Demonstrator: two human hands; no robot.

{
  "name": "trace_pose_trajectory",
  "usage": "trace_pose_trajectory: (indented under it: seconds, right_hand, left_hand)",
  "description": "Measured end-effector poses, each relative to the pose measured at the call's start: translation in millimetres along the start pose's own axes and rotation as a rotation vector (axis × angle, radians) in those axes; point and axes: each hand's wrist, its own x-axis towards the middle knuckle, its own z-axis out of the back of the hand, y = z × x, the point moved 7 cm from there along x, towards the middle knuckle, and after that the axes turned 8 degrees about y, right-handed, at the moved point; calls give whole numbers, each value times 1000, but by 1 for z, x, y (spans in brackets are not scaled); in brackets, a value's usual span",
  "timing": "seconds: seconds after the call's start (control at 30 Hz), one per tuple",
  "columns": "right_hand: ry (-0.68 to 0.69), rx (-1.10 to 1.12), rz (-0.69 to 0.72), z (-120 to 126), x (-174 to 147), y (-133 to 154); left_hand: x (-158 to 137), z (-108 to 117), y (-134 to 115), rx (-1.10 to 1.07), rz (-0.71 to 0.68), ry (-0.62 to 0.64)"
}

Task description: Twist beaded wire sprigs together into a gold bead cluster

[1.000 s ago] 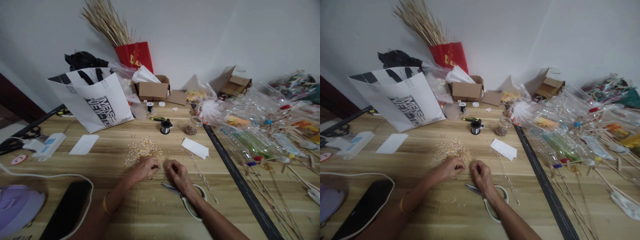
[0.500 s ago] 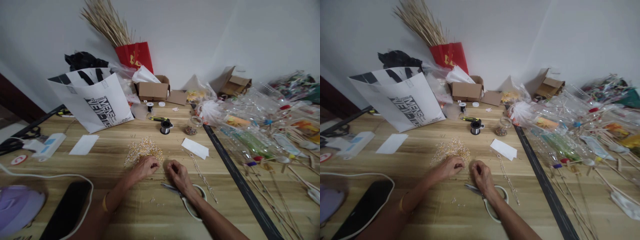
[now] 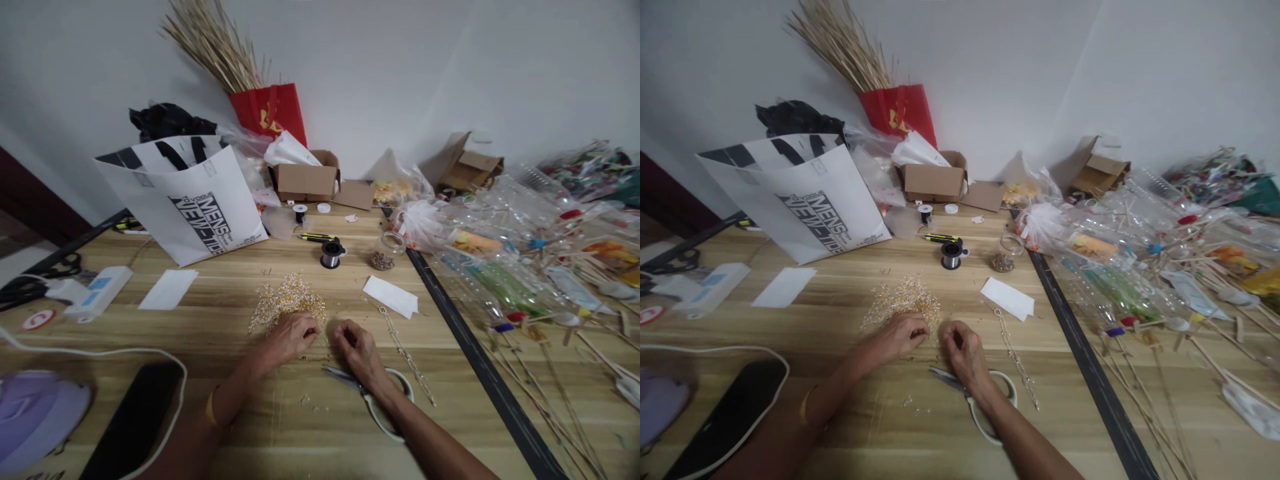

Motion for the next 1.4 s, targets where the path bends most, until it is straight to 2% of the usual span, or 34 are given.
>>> trace_pose_trajectory:
  seconds: [0.2, 0.57, 0.97, 1.4]
  right_hand:
    - [-2, 28, -10, 0, 0, 0]
    - [26, 149, -63, -1, 2, -11]
    - [37, 277, -134, -2, 3, -17]
    - [21, 377, -148, -2, 3, -16]
  left_hand:
    - [0, 1, 0, 18, 20, 7]
    - [2, 3, 15, -72, 54, -6]
    - [2, 4, 14, -100, 66, 4]
    - [2, 0, 16, -112, 48, -16]
